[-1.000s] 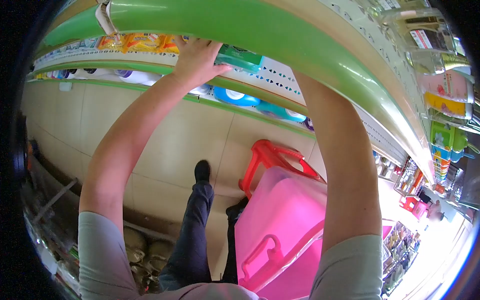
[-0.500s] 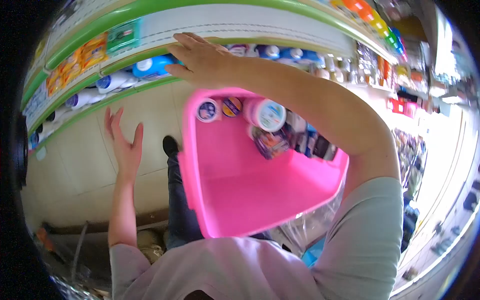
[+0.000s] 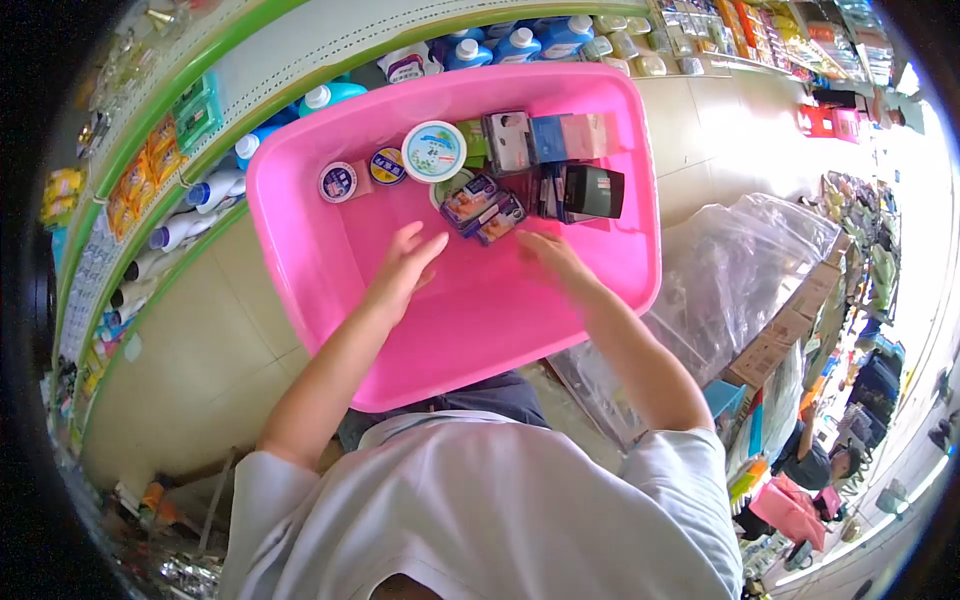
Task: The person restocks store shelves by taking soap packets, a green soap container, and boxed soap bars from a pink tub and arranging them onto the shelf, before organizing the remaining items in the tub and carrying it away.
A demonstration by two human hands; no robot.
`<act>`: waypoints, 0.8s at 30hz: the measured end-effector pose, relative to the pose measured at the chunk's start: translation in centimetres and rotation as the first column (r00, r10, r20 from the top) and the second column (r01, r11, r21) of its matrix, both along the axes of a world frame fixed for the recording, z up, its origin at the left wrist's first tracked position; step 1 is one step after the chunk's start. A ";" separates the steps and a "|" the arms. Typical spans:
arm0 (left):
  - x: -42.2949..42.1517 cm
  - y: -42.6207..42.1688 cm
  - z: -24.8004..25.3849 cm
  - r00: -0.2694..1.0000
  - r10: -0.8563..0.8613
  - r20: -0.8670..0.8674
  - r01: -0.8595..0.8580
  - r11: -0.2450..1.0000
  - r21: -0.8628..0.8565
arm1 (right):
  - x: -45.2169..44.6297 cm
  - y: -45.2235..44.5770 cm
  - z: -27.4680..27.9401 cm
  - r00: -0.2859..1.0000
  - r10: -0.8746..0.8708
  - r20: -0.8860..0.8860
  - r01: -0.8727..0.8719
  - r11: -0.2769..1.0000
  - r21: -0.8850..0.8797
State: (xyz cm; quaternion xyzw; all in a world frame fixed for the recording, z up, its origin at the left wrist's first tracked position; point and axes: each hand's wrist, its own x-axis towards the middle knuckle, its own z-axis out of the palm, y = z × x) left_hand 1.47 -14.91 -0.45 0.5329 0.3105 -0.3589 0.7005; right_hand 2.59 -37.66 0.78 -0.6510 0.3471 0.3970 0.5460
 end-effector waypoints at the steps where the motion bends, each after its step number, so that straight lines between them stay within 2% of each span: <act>1: 0.8 -1.3 -2.2 0.999 -0.032 -0.035 0.034 0.997 0.067 | -0.8 -0.8 -2.7 0.995 -0.061 -0.076 0.057 0.997 -0.048; 4: 2.3 -4.2 -11.0 0.996 -0.032 -0.087 0.054 0.963 0.263 | -1.2 -0.7 -8.6 0.955 -0.203 -0.215 0.182 0.976 -0.117; 5: 3.3 -4.0 -10.0 0.992 -0.103 -0.067 0.114 0.976 0.186 | -1.1 -0.5 -10.2 0.957 -0.207 -0.205 0.187 0.976 -0.114; 6: 3.6 -4.4 -11.2 0.993 -0.106 -0.050 0.114 0.975 0.193 | -0.6 -0.2 -11.8 0.948 -0.225 -0.223 0.204 0.973 -0.111; 8: 4.0 -5.5 -14.4 0.979 0.085 -0.186 -0.038 0.969 0.243 | 0.8 0.0 -15.0 0.944 -0.250 -0.215 0.235 0.968 -0.094; 10: 3.8 -6.0 -15.3 0.952 0.123 -0.280 -0.092 0.988 0.124 | 0.7 -0.3 -18.9 0.899 -0.401 -0.177 0.408 0.913 0.001; 11: 3.2 -6.2 -16.4 0.943 0.129 -0.306 -0.114 0.991 0.068 | -0.3 -2.2 -24.4 0.979 -0.204 0.024 0.204 0.979 -0.023; 12: 2.6 -6.4 -16.9 0.932 0.124 -0.340 -0.132 0.991 -0.002 | 0.0 -1.9 -23.1 0.979 -0.199 0.040 0.200 0.980 -0.010; 14: 2.5 -6.7 -15.8 0.928 0.129 -0.349 -0.182 0.975 -0.125 | 1.1 -0.2 -18.8 0.800 -0.594 -0.082 0.599 0.796 0.086; 15: 2.6 -6.9 -14.5 0.931 0.136 -0.338 -0.207 0.962 -0.181 | 1.1 -0.4 -19.2 0.810 -0.582 -0.071 0.586 0.803 0.111; 17: 2.4 -7.2 -15.6 0.923 0.144 -0.356 -0.217 0.961 -0.173 | 0.7 -1.7 -21.7 0.684 -0.712 -0.157 0.729 0.673 0.127; 18: 2.7 -7.2 -15.5 0.909 0.132 -0.395 -0.215 0.961 -0.174 | 0.9 -1.7 -21.4 0.688 -0.708 -0.158 0.725 0.675 0.135; 19: 2.7 -7.0 -15.4 0.928 0.095 -0.359 -0.198 0.945 -0.262 | 0.8 -1.9 -21.1 0.706 -0.683 -0.187 0.708 0.686 0.168; 20: 2.5 -7.1 -15.3 0.925 0.092 -0.368 -0.197 0.945 -0.260 | 0.2 -2.1 -20.9 0.719 -0.659 -0.220 0.694 0.693 0.193; 24: 2.5 -7.4 -15.7 0.913 0.096 -0.396 -0.251 0.898 -0.361 | 0.2 -2.2 -21.7 0.665 -0.713 -0.222 0.746 0.642 0.176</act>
